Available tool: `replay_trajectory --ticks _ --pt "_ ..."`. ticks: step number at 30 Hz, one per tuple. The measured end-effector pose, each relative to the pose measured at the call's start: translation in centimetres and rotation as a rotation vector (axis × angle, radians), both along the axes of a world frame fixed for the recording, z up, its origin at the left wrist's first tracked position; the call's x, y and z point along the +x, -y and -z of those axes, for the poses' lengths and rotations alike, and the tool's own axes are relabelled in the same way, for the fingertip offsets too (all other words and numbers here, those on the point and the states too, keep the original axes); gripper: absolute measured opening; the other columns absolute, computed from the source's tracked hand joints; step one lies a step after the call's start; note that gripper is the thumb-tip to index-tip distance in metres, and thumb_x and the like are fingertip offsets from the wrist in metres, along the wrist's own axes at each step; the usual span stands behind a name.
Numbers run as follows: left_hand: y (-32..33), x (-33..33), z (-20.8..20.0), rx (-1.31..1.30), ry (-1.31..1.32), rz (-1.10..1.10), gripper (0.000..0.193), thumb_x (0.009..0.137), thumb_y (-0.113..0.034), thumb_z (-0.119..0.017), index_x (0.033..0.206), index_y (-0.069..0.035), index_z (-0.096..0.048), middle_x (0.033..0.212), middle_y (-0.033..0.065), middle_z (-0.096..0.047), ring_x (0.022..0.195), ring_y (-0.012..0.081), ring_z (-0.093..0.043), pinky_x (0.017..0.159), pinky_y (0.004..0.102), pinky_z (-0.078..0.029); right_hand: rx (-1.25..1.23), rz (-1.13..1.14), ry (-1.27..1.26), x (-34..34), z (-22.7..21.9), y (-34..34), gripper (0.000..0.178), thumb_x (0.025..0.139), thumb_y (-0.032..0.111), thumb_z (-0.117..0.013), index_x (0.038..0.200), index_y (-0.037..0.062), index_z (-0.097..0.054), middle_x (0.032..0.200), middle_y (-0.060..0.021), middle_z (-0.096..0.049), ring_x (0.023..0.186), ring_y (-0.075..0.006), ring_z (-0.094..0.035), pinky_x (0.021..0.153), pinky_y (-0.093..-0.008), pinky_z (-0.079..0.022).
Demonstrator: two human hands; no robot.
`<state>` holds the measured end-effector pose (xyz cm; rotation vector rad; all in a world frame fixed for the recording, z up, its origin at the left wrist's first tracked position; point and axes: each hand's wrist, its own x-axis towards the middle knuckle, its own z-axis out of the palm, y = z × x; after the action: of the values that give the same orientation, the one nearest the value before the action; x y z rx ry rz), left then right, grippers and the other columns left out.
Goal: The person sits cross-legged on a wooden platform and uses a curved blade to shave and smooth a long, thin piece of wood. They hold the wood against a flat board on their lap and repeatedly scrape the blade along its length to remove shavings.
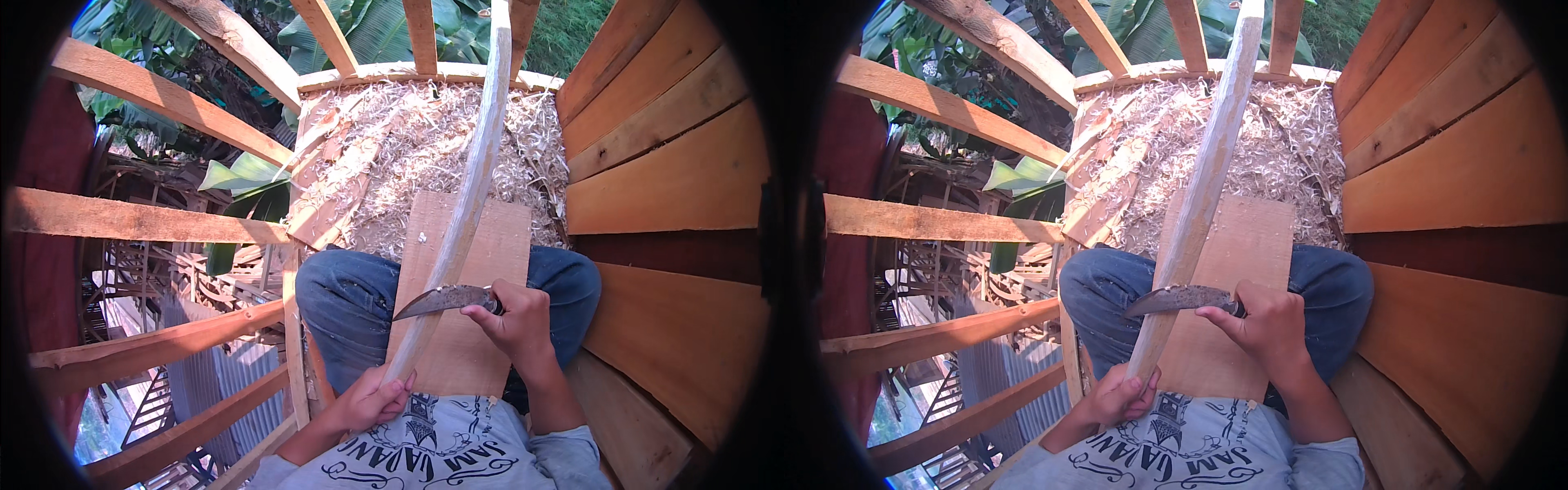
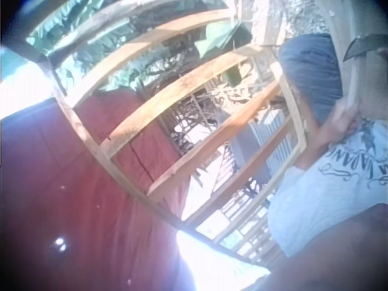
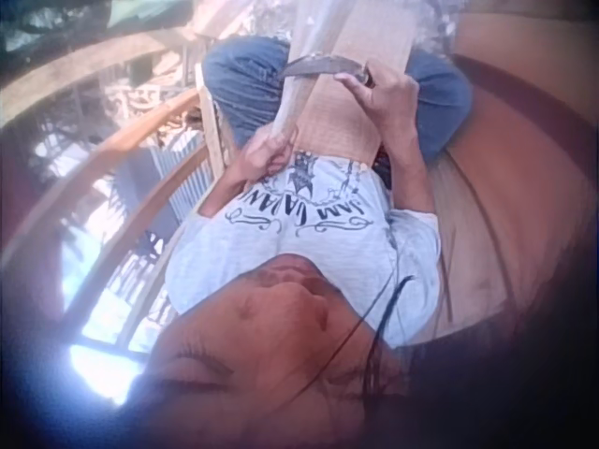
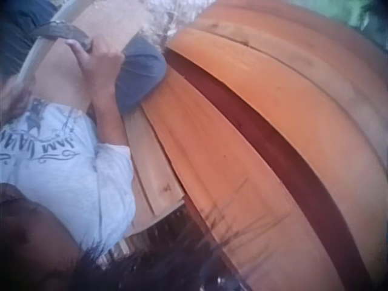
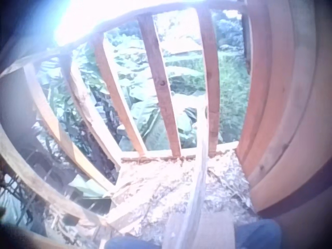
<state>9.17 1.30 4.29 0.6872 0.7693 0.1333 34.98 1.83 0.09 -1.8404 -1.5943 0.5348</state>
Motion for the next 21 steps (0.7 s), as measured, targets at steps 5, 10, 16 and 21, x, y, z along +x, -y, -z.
replay_trajectory --ticks 5,10,16,21 --pt "0.4 0.1 0.3 -0.049 0.059 -0.054 0.029 0.101 -0.031 -0.040 0.099 -0.002 -0.043 0.059 -0.0033 -0.037 0.046 0.0041 -0.032 0.041 0.0204 -0.026 0.028 0.026 0.041 0.7 0.3 -0.4 0.060 0.074 0.059 -0.069 0.057 0.0037 -0.052 0.047 -0.0092 -0.047 0.043 -0.0296 -0.053 0.042 -0.0361 -0.039" --pt "1.0 -0.3 -0.4 0.058 0.039 -0.041 0.026 0.101 -0.029 -0.042 0.098 -0.003 -0.043 0.060 -0.0034 -0.038 0.047 0.0039 -0.033 0.043 0.0200 -0.027 -0.038 0.463 -0.187 8.1 3.8 -1.6 0.056 0.092 0.043 -0.057 0.064 -0.0056 -0.050 0.048 -0.0142 -0.039 0.048 -0.0164 -0.034 0.047 -0.0352 -0.032" --pt "0.8 0.0 0.2 0.098 -0.019 -0.050 0.034 0.100 -0.036 -0.043 0.101 -0.001 -0.042 0.061 -0.0013 -0.040 0.046 0.0046 -0.033 0.040 0.0206 -0.026 -0.060 0.232 -0.249 4.7 -0.3 1.5 0.056 0.087 0.043 -0.063 0.062 -0.0039 -0.046 0.049 -0.0142 -0.039 0.046 -0.0158 -0.032 0.044 -0.0338 -0.030" --pt "0.4 1.5 -0.8 0.244 -0.122 0.004 0.034 0.099 -0.036 -0.043 0.100 -0.002 -0.043 0.059 -0.0020 -0.039 0.046 0.0048 -0.034 0.042 0.0205 -0.026 -0.068 -0.073 -0.038 -1.9 -1.1 3.0 0.059 0.073 0.060 -0.069 0.056 0.0061 -0.051 0.048 -0.0088 -0.051 0.042 -0.0268 -0.056 0.042 -0.0356 -0.044"
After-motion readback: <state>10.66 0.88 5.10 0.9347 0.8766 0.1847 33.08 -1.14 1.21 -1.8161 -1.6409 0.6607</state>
